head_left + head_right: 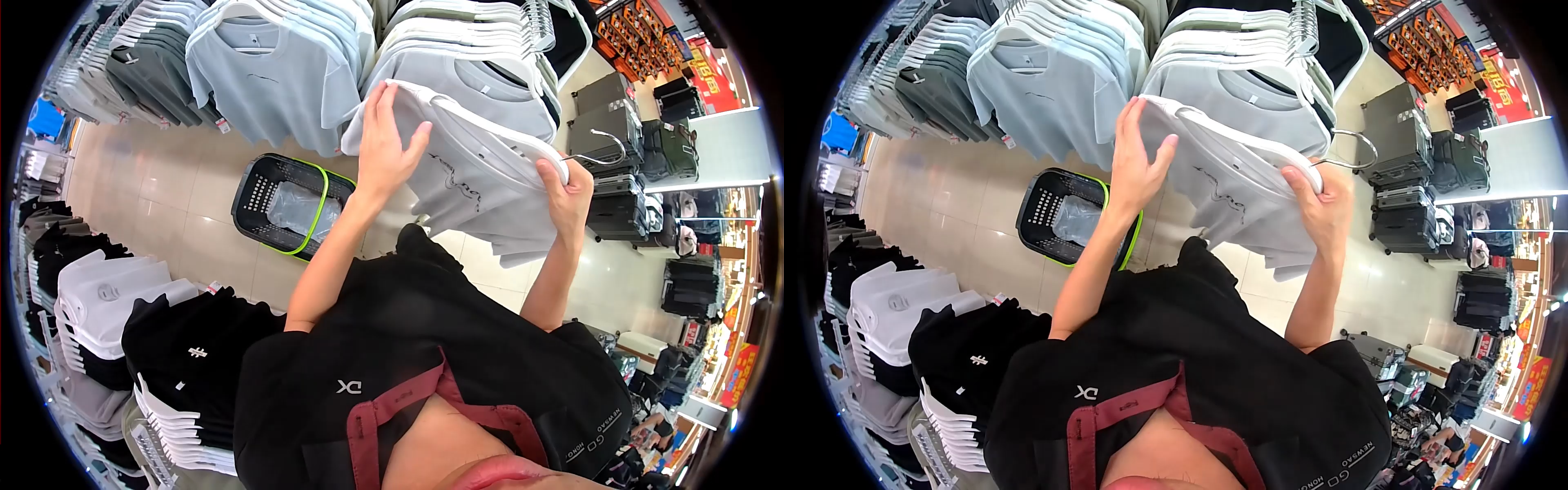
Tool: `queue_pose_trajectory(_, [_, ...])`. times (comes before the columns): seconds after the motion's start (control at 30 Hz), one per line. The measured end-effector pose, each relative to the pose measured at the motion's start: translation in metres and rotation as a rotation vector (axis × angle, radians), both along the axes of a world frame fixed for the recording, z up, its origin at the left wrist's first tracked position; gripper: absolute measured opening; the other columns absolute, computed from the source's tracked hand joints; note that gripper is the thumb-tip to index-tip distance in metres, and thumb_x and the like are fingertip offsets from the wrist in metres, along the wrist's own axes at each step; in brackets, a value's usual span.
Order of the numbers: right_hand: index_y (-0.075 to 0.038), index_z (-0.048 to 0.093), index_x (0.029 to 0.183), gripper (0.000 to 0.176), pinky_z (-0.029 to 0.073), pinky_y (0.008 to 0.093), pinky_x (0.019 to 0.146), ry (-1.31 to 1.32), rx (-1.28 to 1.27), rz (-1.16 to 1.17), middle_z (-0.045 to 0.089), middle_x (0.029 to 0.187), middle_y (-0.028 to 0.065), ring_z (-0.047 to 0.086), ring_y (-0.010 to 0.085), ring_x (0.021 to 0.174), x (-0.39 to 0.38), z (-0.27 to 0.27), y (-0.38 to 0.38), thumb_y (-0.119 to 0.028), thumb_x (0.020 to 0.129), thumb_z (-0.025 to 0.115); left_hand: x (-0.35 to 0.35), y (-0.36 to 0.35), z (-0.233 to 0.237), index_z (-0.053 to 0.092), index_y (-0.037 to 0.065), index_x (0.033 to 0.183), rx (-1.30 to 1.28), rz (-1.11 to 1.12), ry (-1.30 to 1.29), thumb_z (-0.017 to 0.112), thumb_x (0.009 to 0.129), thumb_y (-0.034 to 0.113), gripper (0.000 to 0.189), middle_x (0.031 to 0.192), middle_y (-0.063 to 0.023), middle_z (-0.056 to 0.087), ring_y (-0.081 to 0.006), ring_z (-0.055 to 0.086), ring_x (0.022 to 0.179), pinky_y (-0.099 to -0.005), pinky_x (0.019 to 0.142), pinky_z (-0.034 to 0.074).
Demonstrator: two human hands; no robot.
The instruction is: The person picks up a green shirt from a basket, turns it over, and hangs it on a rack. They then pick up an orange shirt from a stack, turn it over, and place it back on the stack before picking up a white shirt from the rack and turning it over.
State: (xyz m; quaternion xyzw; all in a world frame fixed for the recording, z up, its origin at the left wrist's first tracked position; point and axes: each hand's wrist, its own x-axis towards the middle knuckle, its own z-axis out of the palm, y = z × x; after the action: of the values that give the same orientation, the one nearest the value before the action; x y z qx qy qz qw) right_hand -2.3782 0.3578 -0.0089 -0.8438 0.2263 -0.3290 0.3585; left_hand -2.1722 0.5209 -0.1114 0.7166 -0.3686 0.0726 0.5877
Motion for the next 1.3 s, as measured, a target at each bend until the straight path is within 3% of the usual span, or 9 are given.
queue_pose_trajectory(0.2, [0.006, 0.063, 0.071, 0.026, 0.037, 0.0275, 0.053, -0.01, -0.059, 0.067, 0.06, 0.066, 0.0052, 0.046, 0.01, 0.058, 0.012, -0.002, 0.021, -0.01, 0.085, 0.079, 0.022, -0.022, -0.018, 0.028, -0.012, 0.147, 0.069, 0.117, -0.028, 0.052, 0.099, 0.018, 0.061, 0.151, -0.0335, 0.033, -0.0436, 0.034, 0.142, -0.0436, 0.118, 0.028])
queue_pose_trajectory(0.43, [0.005, 0.063, 0.072, 0.027, 0.036, 0.0277, 0.053, -0.037, -0.051, 0.024, 0.059, 0.064, 0.0048, 0.045, 0.0103, 0.056, 0.014, -0.004, 0.027, -0.013, 0.085, 0.078, 0.019, -0.015, -0.008, 0.026, -0.015, 0.146, 0.137, 0.025, -0.099, 0.06, 0.095, 0.028, 0.075, 0.147, -0.0393, 0.033, -0.0486, 0.035, 0.139, -0.0471, 0.116, 0.031])
queue_pose_trajectory(0.67, [0.004, 0.064, 0.073, 0.027, 0.035, 0.0272, 0.053, 0.0, -0.077, 0.046, 0.058, 0.064, 0.0039, 0.044, 0.0094, 0.057, 0.014, -0.01, 0.026, -0.015, 0.087, 0.078, 0.04, -0.026, -0.018, 0.028, -0.014, 0.145, 0.145, 0.044, 0.037, 0.061, 0.091, 0.024, 0.074, 0.148, -0.039, 0.033, -0.0501, 0.035, 0.139, -0.0476, 0.114, 0.034])
queue_pose_trajectory(0.77, [0.003, 0.065, 0.074, 0.027, 0.035, 0.0269, 0.053, -0.035, -0.053, 0.004, 0.057, 0.063, 0.0036, 0.044, 0.0089, 0.057, 0.013, -0.013, 0.022, -0.016, 0.087, 0.078, 0.04, -0.021, -0.007, 0.034, -0.011, 0.144, 0.134, 0.029, 0.049, 0.061, 0.088, 0.014, 0.067, 0.145, -0.0362, 0.039, -0.0496, 0.042, 0.132, -0.0499, 0.111, 0.037])
queue_pose_trajectory(0.87, [0.003, 0.066, 0.075, 0.026, 0.035, 0.0264, 0.053, -0.101, 0.038, 0.026, 0.057, 0.063, 0.0032, 0.045, 0.0089, 0.057, 0.012, -0.009, 0.019, -0.016, 0.087, 0.078, 0.013, -0.011, 0.011, 0.048, -0.005, 0.135, -0.036, 0.224, -0.297, 0.061, 0.085, 0.006, 0.053, 0.13, -0.0283, 0.055, -0.0432, 0.054, 0.12, -0.0493, 0.107, 0.042])
queue_pose_trajectory(0.97, [0.004, 0.067, 0.077, 0.025, 0.035, 0.0255, 0.053, -0.103, 0.019, 0.02, 0.058, 0.064, 0.0033, 0.046, 0.0088, 0.058, 0.01, -0.009, 0.016, -0.017, 0.086, 0.079, -0.018, -0.006, 0.013, 0.062, 0.0, 0.115, -0.238, -0.011, -0.506, 0.064, 0.082, 0.002, 0.033, 0.113, -0.0189, 0.063, -0.0335, 0.061, 0.106, -0.0463, 0.101, 0.047])
queue_pose_trajectory(1.07, [0.004, 0.071, 0.082, 0.02, 0.036, 0.0256, 0.053, -0.084, -0.06, 0.111, 0.059, 0.064, 0.0033, 0.046, 0.0095, 0.057, 0.006, -0.012, 0.007, -0.014, 0.084, 0.08, -0.031, -0.02, 0.015, 0.069, 0.004, 0.094, -0.062, -0.175, -0.498, 0.071, 0.081, 0.006, 0.014, 0.096, -0.0122, 0.068, -0.0326, 0.066, 0.09, -0.0479, 0.09, 0.051])
queue_pose_trajectory(1.2, [0.0, 0.075, 0.094, 0.019, 0.039, 0.0288, 0.053, -0.115, -0.181, 0.286, 0.061, 0.067, 0.0027, 0.051, 0.0126, 0.057, 0.012, -0.001, 0.025, -0.008, 0.078, 0.083, -0.024, -0.023, 0.019, 0.071, 0.001, 0.092, 0.254, -0.271, -0.335, 0.073, 0.081, 0.021, 0.023, 0.087, -0.0166, 0.07, -0.0382, 0.066, 0.087, -0.0467, 0.079, 0.051])
queue_pose_trajectory(1.3, [-0.003, 0.076, 0.099, 0.026, 0.04, 0.0288, 0.053, 0.01, -0.205, 0.407, 0.062, 0.069, 0.0039, 0.054, 0.0141, 0.058, 0.012, 0.0, 0.031, -0.01, 0.075, 0.085, -0.013, -0.031, 0.014, 0.07, 0.003, 0.096, 0.581, -0.494, -0.26, 0.066, 0.085, 0.022, 0.022, 0.097, -0.0184, 0.07, -0.0378, 0.066, 0.093, -0.048, 0.084, 0.05])
